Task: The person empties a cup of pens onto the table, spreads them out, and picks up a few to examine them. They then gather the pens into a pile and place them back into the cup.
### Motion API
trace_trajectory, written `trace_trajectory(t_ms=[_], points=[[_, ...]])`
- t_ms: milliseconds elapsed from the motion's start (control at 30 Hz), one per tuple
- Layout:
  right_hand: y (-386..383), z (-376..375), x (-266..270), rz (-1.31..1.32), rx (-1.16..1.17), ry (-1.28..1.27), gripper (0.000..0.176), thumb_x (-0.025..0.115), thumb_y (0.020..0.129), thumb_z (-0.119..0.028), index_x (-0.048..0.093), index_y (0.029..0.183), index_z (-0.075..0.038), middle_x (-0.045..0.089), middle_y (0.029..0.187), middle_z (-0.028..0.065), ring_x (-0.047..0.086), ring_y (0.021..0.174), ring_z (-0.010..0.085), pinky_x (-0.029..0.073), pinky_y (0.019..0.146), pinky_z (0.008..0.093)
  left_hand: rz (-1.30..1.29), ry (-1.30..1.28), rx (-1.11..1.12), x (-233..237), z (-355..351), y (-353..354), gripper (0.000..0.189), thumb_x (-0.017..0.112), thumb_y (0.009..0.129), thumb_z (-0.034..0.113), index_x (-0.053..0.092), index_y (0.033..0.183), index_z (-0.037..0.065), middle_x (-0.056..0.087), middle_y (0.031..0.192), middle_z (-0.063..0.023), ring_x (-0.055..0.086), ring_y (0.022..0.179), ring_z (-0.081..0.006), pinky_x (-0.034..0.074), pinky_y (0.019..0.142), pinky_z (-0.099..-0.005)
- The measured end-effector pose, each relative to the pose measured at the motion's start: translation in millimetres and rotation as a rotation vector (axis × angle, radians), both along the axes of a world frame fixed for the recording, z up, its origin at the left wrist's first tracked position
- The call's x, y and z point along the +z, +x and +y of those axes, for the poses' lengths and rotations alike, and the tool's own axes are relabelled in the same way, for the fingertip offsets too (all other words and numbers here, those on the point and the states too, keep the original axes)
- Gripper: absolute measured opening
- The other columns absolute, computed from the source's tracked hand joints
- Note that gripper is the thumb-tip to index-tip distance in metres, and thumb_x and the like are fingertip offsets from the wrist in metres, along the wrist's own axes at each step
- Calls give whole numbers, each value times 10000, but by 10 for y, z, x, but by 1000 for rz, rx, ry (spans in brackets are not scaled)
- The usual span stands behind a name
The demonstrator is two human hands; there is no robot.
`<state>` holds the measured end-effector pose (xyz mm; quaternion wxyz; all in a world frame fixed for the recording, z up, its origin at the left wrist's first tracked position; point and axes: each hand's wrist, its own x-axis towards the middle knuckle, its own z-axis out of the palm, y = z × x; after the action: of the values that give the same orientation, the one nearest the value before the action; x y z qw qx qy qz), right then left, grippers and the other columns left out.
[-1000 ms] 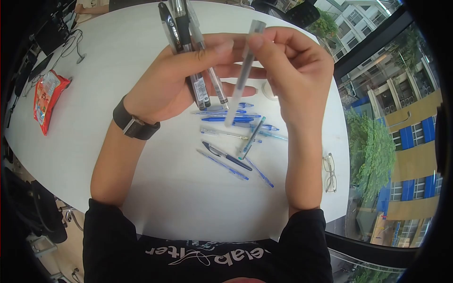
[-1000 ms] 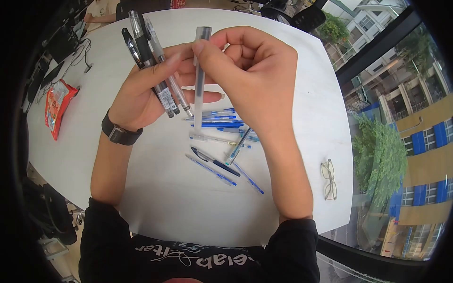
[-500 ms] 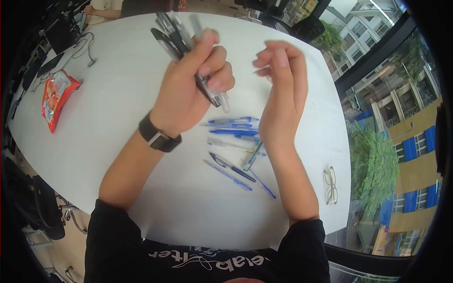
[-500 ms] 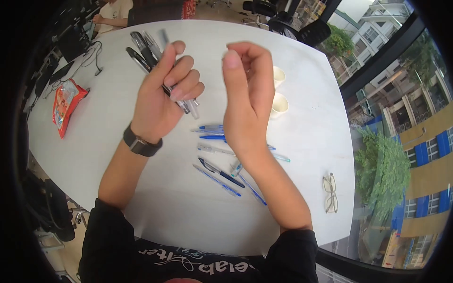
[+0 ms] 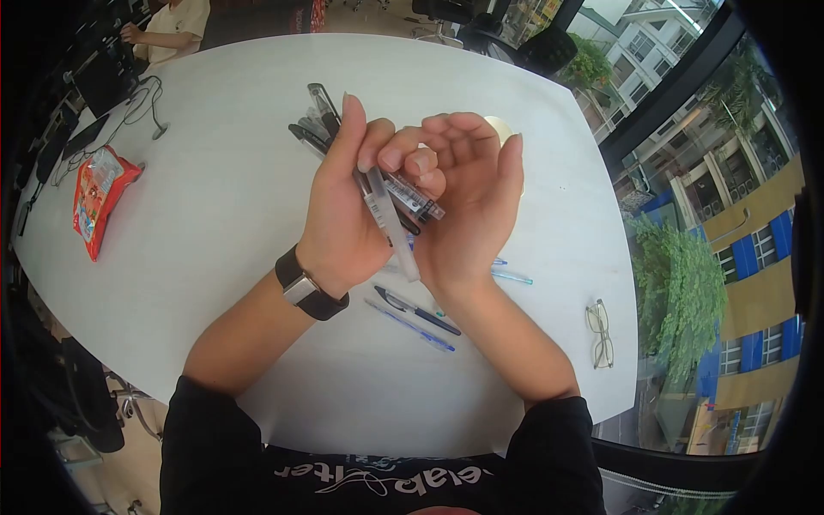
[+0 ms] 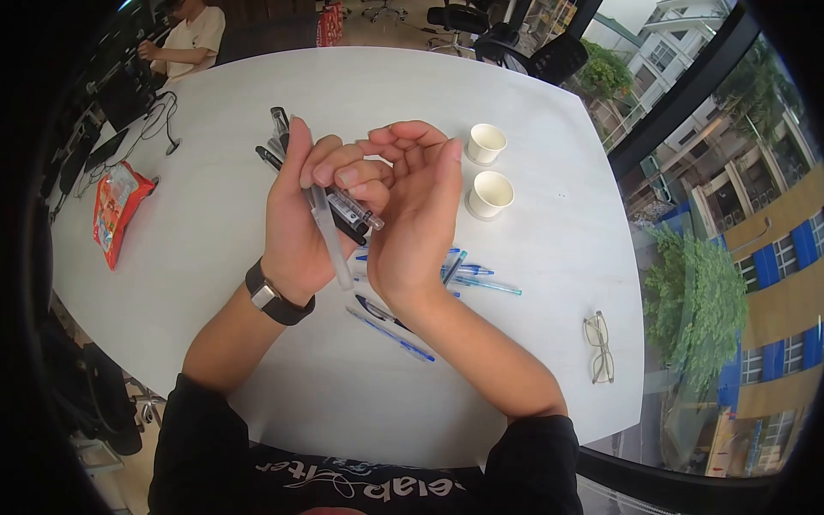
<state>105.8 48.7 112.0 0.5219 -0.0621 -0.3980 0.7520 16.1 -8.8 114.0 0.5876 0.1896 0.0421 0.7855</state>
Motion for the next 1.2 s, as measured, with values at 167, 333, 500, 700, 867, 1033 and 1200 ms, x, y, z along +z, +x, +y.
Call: trace_trajectory(t_ms=[167, 333, 500, 700, 867, 1033, 1200], points=[[25, 81, 59, 30, -22, 45, 500, 336, 1150, -495, 547, 1199, -45, 615, 1121, 101, 604, 1082, 212, 455, 971, 365, -166, 74, -110, 51, -31, -55, 528, 495, 1145, 475, 428, 737, 147, 482, 745, 34, 544, 811, -132, 463, 783, -301], [33, 116, 44, 39, -38, 92, 465, 354, 1147, -463, 552, 1189, -44, 617, 1107, 93, 607, 1073, 214, 452, 961, 366, -199, 55, -93, 82, -50, -65, 518, 512, 1143, 456, 432, 740, 141, 479, 740, 33, 554, 804, -133, 459, 778, -299], [34, 121, 30, -45, -67, 193, 443, 403, 1134, -438, 571, 1199, -33, 625, 1123, 107, 620, 1103, 255, 463, 1002, 404, -277, 43, -128, 113, -63, -54, 507, 520, 1142, 449, 438, 748, 139, 470, 728, 34, 552, 793, -129, 458, 770, -296], [21, -59, 72, -100, -144, 205, 420, 427, 1120, -421, 551, 1210, -30, 606, 1190, 113, 603, 1107, 247, 454, 1011, 396, -242, -10, -80, 47, -46, 16, 478, 521, 1146, 437, 431, 770, 156, 446, 713, 57, 501, 718, -94, 441, 713, -275], [53, -89, -54, -111, -346, 571, 438, 412, 1118, -435, 512, 1223, -22, 590, 1208, 174, 595, 1114, 274, 451, 1033, 411, 131, -199, 161, 31, -142, 255, 450, 599, 1081, 570, 467, 889, 184, 411, 738, 74, 438, 662, -70, 420, 659, -259], [6, 5, -68, 35, -308, 821, 493, 391, 1108, -467, 487, 1218, 4, 581, 1219, 237, 601, 1125, 305, 436, 1058, 454, 253, -117, 239, 73, -166, 52, 408, 594, 1081, 574, 506, 989, 187, 400, 742, 78, 400, 642, -53, 398, 644, -254], [45, -37, -15, 15, -484, 899, 504, 388, 1097, -473, 486, 1229, 3, 547, 1324, 263, 549, 1247, 331, 379, 1120, 491, 199, -243, 454, 190, -202, 240, 336, 593, 1101, 511, 516, 1046, 189, 422, 732, 92, 456, 666, -49, 401, 643, -229]])
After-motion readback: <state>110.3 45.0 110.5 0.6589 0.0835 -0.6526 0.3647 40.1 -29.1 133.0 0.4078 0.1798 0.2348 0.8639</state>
